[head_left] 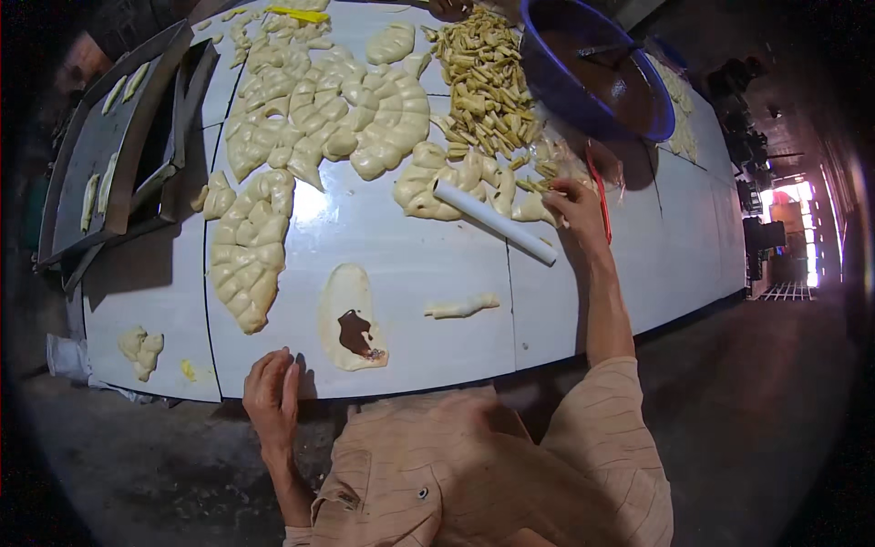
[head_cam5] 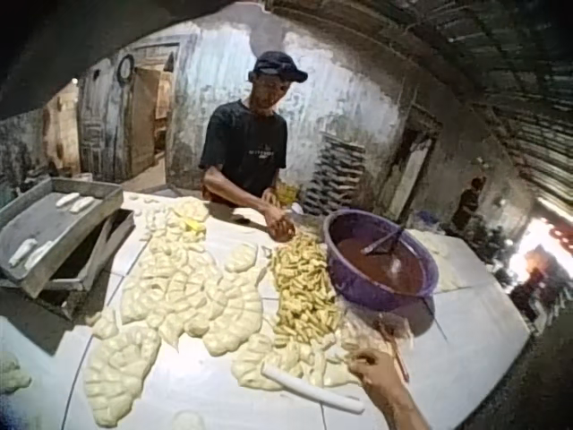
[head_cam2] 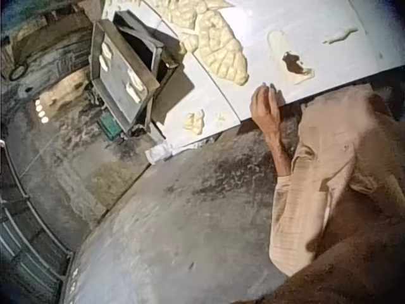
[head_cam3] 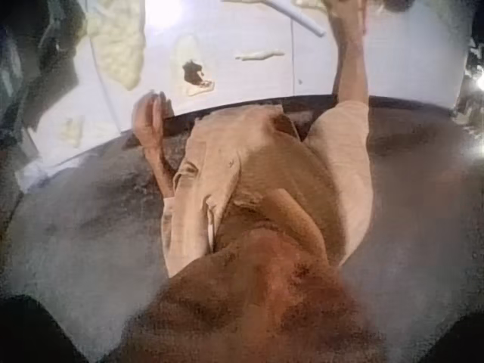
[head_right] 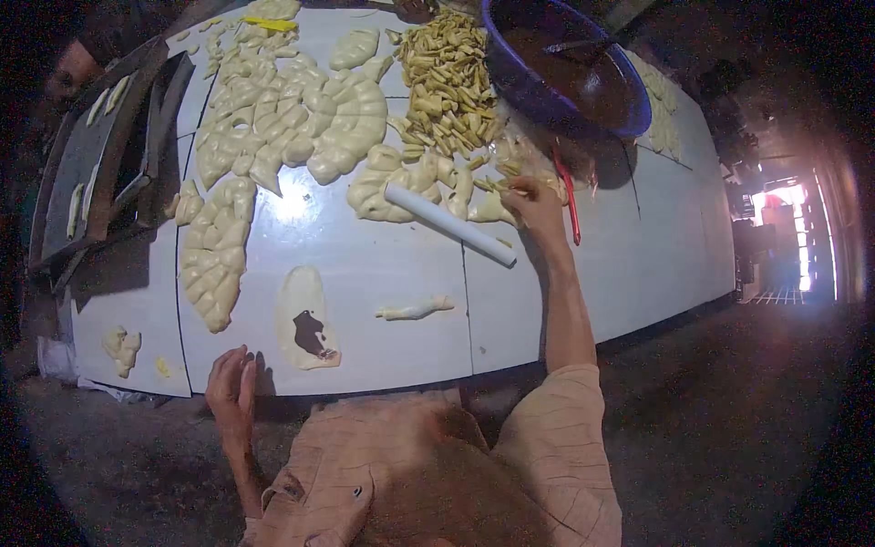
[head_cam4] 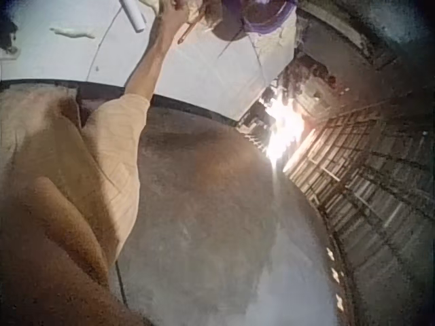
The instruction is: The person flattens pieces of dough by hand and with a rolling pin, spreads chocolate filling onto the dough using a spatula, adds sliced bananas, rolls the dough over the filling, and places the rolled dough onto a baking tray.
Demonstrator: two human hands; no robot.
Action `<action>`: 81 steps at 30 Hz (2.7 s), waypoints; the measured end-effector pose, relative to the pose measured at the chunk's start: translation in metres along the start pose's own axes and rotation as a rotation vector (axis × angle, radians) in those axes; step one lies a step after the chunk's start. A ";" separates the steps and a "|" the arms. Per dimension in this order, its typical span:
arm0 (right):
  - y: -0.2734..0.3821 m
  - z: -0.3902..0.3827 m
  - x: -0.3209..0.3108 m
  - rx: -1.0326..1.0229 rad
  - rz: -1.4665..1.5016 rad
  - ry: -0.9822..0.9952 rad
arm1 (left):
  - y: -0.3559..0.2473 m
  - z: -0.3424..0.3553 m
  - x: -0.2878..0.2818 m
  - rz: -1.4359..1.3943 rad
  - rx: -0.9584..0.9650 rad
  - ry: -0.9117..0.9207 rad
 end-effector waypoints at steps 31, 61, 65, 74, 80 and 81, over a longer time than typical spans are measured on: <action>0.047 0.059 0.040 -0.212 -0.914 0.026 | 0.023 0.005 -0.010 0.004 0.021 -0.025; 0.012 0.069 0.006 -0.040 -0.302 0.057 | 0.034 0.012 -0.011 -0.044 -0.016 -0.007; 0.044 0.039 0.019 -0.038 -0.252 0.015 | 0.019 0.021 -0.011 -0.054 0.087 0.026; 0.135 -0.153 0.191 -0.156 -0.338 0.498 | -0.004 0.021 0.021 0.071 0.235 0.200; 0.123 -0.220 0.266 -0.606 -0.453 0.767 | -0.020 0.019 0.038 0.072 0.417 0.317; 0.120 -0.222 0.268 -0.604 -0.451 0.766 | -0.019 0.019 0.038 0.072 0.418 0.320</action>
Point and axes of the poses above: each hand's wrist, its own z-axis towards the middle knuckle, its own x-axis out of the palm, y = z × x, the point moved 8 cm from there along z, towards the middle knuckle, and after that the axes turned 1 degree about -z, right-handed, at the moved point
